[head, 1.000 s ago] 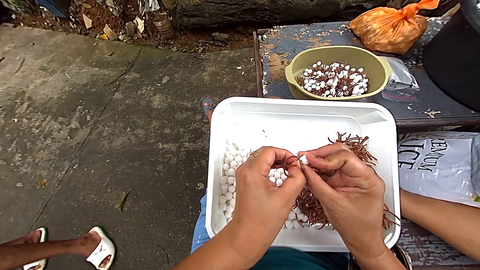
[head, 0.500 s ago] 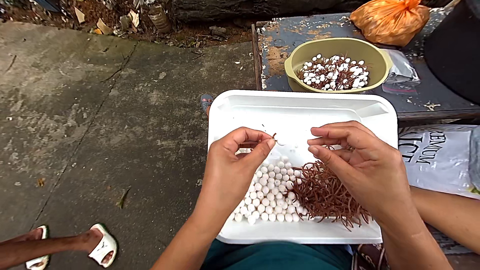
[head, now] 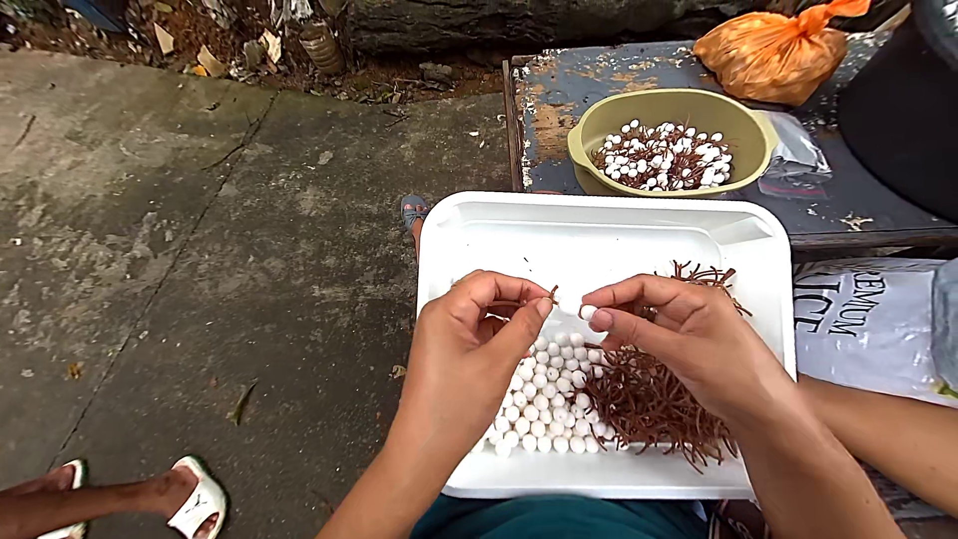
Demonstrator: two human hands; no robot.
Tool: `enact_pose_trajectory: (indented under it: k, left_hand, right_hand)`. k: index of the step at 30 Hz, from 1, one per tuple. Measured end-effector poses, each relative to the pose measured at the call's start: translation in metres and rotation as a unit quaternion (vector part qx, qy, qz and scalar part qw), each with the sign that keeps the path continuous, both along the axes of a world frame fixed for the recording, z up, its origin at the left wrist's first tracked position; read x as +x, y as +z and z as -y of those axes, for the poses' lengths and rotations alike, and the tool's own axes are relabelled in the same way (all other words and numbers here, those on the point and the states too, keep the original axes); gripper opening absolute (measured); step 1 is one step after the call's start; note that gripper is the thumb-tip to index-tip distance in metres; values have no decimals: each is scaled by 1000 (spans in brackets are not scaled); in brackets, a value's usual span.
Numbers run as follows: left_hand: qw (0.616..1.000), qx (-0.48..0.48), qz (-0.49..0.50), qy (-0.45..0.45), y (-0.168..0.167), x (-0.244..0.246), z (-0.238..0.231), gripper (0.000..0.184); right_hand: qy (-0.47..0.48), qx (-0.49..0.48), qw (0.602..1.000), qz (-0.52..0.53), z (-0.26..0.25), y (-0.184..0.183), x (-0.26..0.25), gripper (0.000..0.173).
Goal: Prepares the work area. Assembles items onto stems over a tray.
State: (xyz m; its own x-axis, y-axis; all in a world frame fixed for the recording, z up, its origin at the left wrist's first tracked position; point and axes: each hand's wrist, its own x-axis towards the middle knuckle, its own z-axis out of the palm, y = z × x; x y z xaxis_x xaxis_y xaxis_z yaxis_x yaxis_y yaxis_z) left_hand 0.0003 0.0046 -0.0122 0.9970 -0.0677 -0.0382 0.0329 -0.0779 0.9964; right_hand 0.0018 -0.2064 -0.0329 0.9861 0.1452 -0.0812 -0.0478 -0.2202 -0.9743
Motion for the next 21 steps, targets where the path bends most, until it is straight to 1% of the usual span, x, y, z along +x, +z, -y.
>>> enact_pose_trajectory:
  k: [1,3,4,6,10,14,21]
  left_hand:
    - [1000,1,10,-5,-1,-1,1,7]
    - [999,3,25,-19,-3,-1,3,6]
    - [999,8,29,-25,-3,-2,4,6]
    - [999,24,32,-29,-3,-3,7,5]
    - [998,38,32,-33,-1,-6,9,6]
    - [997,54,42,-40,0,-8,12,6]
    - [996,51,28,-60,2,-10,15,9]
  right_hand:
    - [-7,97,994,-58,1,6,0,14]
    - [2,229,965,-129,4,10,1,20]
    - [10,269,951,-150,5,9,0,21]
    - [10,317,930,-186,5,9,0,21]
    - [13,352,909,-222,6,8,0,27]
    - [34,399,882,-248,8,7,0,22]
    - [23,423,862,-277,2,2,-2,22]
